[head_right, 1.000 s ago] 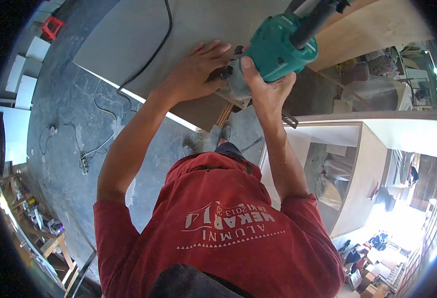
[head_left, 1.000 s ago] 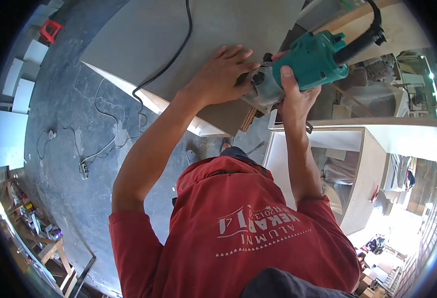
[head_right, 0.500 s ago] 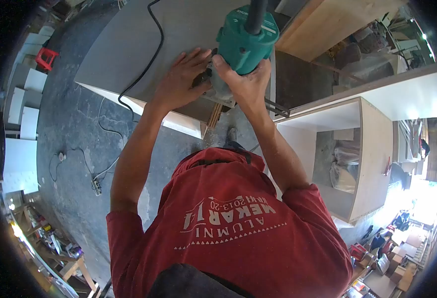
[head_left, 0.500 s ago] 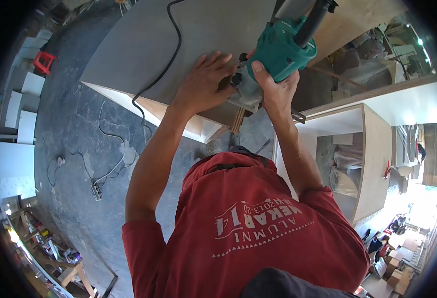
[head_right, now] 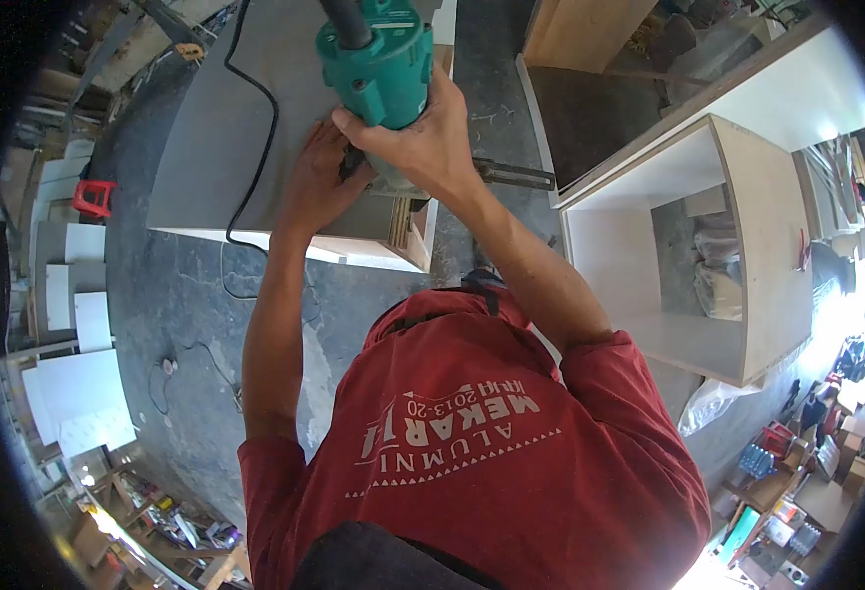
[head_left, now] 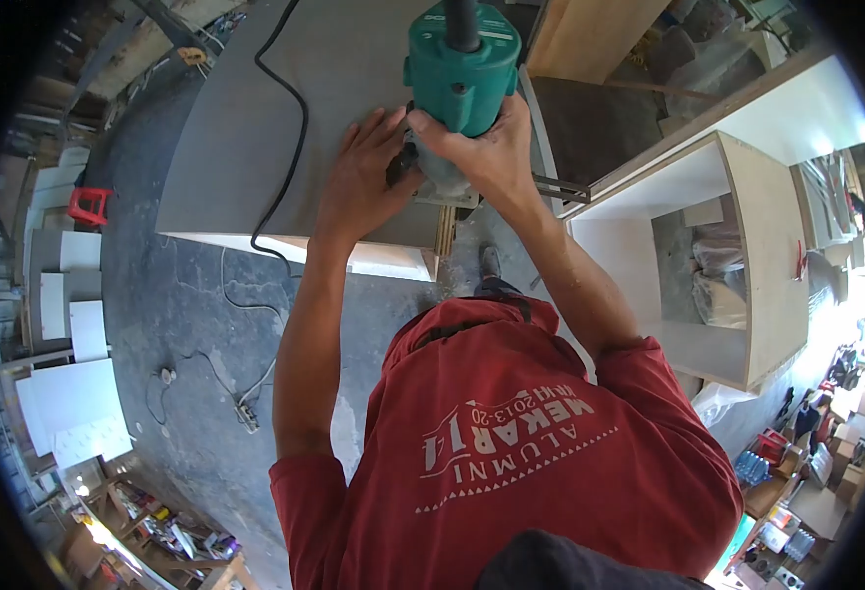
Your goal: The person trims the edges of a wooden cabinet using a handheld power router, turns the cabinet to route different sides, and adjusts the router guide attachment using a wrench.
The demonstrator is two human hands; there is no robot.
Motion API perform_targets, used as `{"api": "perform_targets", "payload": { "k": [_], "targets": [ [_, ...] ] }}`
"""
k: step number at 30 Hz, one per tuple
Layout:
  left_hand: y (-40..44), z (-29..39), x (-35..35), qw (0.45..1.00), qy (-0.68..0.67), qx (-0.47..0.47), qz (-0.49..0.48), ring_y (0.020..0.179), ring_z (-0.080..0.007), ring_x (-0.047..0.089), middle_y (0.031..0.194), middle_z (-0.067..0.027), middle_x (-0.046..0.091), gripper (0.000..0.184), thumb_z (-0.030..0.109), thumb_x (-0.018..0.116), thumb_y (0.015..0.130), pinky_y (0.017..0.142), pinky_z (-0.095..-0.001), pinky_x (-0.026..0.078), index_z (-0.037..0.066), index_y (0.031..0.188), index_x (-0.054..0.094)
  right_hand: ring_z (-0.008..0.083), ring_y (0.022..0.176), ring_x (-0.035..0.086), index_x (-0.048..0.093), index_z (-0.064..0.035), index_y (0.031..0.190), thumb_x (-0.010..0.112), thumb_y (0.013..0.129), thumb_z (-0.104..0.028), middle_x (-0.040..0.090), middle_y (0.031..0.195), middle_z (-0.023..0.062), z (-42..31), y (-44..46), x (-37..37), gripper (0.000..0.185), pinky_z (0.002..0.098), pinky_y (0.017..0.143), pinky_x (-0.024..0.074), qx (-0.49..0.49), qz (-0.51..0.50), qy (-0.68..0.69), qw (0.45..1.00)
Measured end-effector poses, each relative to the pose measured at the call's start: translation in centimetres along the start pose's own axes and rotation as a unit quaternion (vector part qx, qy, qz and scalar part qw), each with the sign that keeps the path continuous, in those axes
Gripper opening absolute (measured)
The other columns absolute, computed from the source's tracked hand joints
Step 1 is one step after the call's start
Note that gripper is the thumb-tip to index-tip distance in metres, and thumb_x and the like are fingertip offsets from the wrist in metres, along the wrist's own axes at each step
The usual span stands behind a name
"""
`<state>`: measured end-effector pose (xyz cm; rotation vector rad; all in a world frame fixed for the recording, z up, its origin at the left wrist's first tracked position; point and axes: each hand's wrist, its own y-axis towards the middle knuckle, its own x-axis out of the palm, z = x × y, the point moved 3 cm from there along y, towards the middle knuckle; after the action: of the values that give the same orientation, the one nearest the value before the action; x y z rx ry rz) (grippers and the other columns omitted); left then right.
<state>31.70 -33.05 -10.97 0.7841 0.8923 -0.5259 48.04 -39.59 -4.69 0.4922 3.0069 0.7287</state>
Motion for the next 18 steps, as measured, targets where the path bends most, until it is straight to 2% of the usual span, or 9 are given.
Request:
{"api": "perform_targets", "payload": {
  "k": [2,5,9,11,15,17,18],
  "targets": [
    [0.1,-0.1,-0.2,0.999,-0.031,-0.006,-0.002,0.149,-0.0377,0.04,0.155,-0.0171,0.051,0.064,0.031,0.073,0.087,0.124,-0.0534,0.027,0.003,0.143,0.057,0.0175,0.095,0.071,0.064,0.0011,0.117,0.09,0.074,-0.025,0.074,0.104,0.0095,0.3,0.1,0.0,0.057,0.0337,0.087,0.0574,-0.034,-0.001,-0.027,0.999],
    [0.1,-0.3,0.0,1.0,-0.023,-0.002,-0.001,0.149,-0.0379,0.04,0.155,-0.0176,0.051,0.068,0.031,0.073,0.087,0.124,-0.0537,0.027,0.004,0.146,0.055,0.0182,0.095,0.071,0.063,0.0013,0.118,0.09,0.073,-0.028,0.074,0.104,0.0099,0.4,0.1,0.1,0.06,0.034,0.088,0.0574,-0.021,0.015,-0.001,1.0],
    [0.0,-0.2,0.0,0.999,-0.03,-0.012,-0.007,0.148,-0.0379,0.041,0.155,-0.0164,0.051,0.066,0.029,0.074,0.086,0.123,-0.054,0.028,0.006,0.145,0.056,0.02,0.092,0.073,0.062,0.0019,0.118,0.091,0.072,-0.029,0.074,0.102,0.0118,0.8,-0.2,0.3,0.063,0.0343,0.085,0.0584,-0.026,0.019,-0.031,0.999],
    [0.0,-0.3,0.0,0.999,-0.038,-0.007,-0.002,0.148,-0.038,0.041,0.156,-0.0146,0.051,0.063,0.027,0.074,0.085,0.123,-0.0547,0.028,0.009,0.144,0.058,0.0213,0.089,0.074,0.06,0.0018,0.119,0.093,0.071,-0.031,0.075,0.101,0.0137,1.2,-0.5,0.5,0.068,0.0347,0.081,0.0596,-0.092,0.069,-0.074,0.991],
    [0.0,0.1,-0.4,0.998,-0.055,-0.012,0.002,0.148,-0.0381,0.041,0.156,-0.0128,0.05,0.062,0.026,0.075,0.084,0.122,-0.0554,0.029,0.011,0.143,0.059,0.0223,0.087,0.075,0.059,0.0008,0.12,0.094,0.071,-0.033,0.075,0.099,0.0143,1.0,-0.6,0.7,0.07,0.0353,0.077,0.0601,-0.087,0.068,-0.08,0.991],
    [0.2,-0.1,-0.3,0.998,-0.057,-0.014,-0.002,0.148,-0.0387,0.041,0.156,-0.0125,0.051,0.063,0.026,0.075,0.084,0.122,-0.0561,0.03,0.012,0.143,0.058,0.0242,0.087,0.075,0.057,0.0009,0.12,0.094,0.071,-0.034,0.075,0.099,0.015,1.2,-0.5,0.6,0.071,0.0367,0.077,0.06,-0.034,0.054,-0.068,0.996],
    [0.2,-0.1,-0.2,0.998,-0.056,-0.01,-0.001,0.148,-0.0387,0.041,0.156,-0.0125,0.051,0.063,0.026,0.075,0.084,0.122,-0.0561,0.03,0.012,0.143,0.058,0.0242,0.087,0.075,0.057,0.0009,0.12,0.094,0.071,-0.034,0.075,0.099,0.015,1.2,-0.6,0.7,0.071,0.0367,0.077,0.06,-0.037,0.056,-0.068,0.995]
  ]
}}
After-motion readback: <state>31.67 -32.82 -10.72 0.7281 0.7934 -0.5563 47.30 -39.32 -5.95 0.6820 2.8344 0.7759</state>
